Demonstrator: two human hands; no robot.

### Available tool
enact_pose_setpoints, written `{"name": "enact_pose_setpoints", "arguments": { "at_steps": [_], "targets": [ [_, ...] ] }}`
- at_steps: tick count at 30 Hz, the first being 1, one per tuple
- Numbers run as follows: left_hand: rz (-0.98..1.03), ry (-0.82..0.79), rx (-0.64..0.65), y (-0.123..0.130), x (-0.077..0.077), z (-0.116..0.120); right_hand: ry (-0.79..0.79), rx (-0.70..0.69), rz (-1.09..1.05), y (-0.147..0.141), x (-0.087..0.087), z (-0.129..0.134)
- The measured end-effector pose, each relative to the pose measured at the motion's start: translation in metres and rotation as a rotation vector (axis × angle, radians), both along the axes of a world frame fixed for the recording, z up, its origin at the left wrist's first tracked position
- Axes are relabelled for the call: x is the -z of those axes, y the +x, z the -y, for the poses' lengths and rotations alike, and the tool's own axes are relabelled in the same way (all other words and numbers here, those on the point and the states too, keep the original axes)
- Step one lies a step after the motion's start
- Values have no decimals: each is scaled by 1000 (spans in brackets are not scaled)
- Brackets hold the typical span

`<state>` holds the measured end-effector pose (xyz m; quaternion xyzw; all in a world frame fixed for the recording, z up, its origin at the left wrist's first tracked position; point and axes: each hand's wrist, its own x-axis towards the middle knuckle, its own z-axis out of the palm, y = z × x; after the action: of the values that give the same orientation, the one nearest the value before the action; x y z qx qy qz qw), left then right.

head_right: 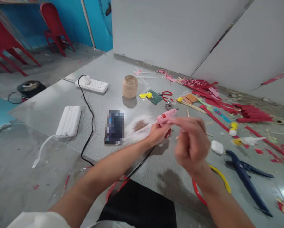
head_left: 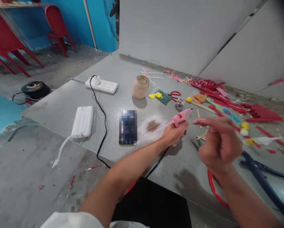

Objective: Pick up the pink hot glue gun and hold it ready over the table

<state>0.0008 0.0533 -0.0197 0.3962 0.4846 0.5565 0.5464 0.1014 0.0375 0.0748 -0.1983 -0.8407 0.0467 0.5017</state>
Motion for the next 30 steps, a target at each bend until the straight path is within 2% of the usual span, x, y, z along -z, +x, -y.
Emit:
{"name": "enact_pose_setpoints", "arguments": {
  "at_steps": [1,2,5,8,15,23,30],
  "targets": [
    [26,16,31,2,1,-1,-97,64,-83,13,15,-6],
    [62,41,54,4,1,-2,-146,72,-182,22,30,-11],
    [161,95,110,6,3,-4,-390,182,-241,33,71,-23],
    [186,110,155,8,1,-1,-467,230,-214,29,89,-23],
    [251,117,238,9,-8,4,-547,126,-250,33,94,-17],
    [117,156,172,12,1,3,-670,121,-333,36,102,-19],
    [-115,163,72,13,-8,9,-661,208,-335,31,98,-12]
  ]
}}
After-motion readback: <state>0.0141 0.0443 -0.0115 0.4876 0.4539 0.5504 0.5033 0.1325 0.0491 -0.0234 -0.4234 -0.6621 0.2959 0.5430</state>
